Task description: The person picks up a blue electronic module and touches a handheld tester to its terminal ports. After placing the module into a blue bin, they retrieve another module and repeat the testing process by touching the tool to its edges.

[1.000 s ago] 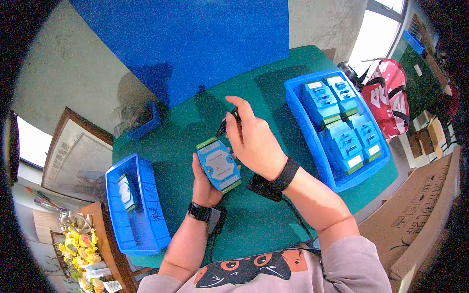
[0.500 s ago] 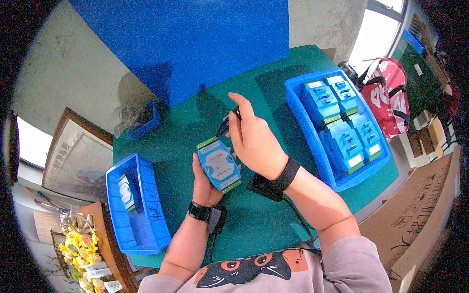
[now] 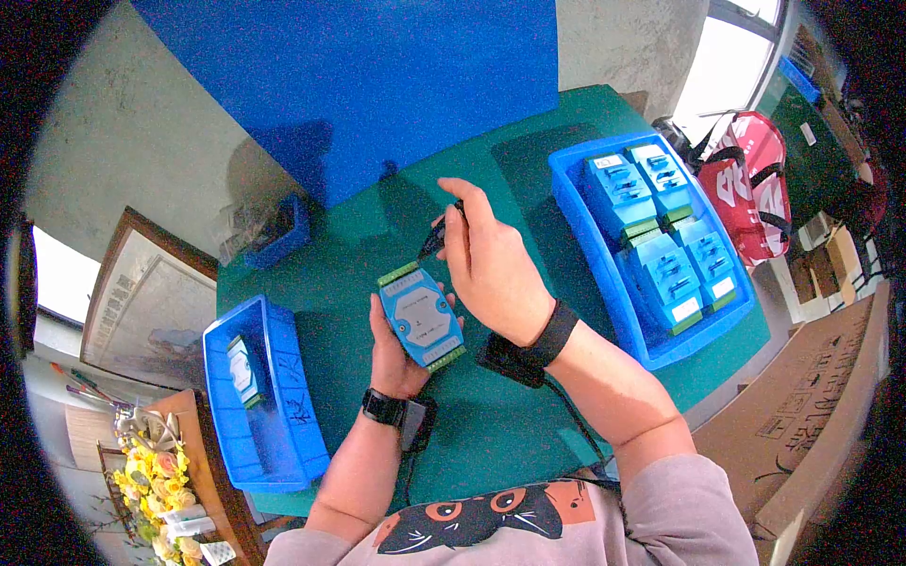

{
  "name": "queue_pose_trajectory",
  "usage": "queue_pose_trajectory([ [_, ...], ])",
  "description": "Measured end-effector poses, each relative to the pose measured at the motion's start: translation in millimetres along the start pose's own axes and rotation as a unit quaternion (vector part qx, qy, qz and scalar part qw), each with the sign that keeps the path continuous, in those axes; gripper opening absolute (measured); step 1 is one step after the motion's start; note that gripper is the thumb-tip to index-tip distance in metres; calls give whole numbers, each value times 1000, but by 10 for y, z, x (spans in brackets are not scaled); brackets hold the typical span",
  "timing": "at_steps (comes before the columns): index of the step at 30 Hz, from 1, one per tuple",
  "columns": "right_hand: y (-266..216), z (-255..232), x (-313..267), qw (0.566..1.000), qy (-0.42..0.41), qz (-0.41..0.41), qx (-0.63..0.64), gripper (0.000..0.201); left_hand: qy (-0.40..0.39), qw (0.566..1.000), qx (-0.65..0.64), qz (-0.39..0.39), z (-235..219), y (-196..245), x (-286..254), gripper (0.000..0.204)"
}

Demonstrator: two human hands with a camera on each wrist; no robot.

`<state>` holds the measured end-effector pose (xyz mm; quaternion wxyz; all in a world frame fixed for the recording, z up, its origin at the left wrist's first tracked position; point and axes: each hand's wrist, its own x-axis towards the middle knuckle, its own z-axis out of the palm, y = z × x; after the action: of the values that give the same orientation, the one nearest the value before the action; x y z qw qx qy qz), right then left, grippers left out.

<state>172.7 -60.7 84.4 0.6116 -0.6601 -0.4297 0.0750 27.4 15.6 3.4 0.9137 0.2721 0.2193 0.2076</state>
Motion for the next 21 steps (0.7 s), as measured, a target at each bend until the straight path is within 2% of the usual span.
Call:
queue_pose_trajectory([
  [12, 2, -2, -5, 1000, -21, -6, 6, 34, 2, 1000, 6, 4, 3, 0, 3, 72],
  [21, -16, 23, -8, 1000, -3, 17, 18, 36, -7, 1000, 7, 1, -21, 3, 9, 72],
])
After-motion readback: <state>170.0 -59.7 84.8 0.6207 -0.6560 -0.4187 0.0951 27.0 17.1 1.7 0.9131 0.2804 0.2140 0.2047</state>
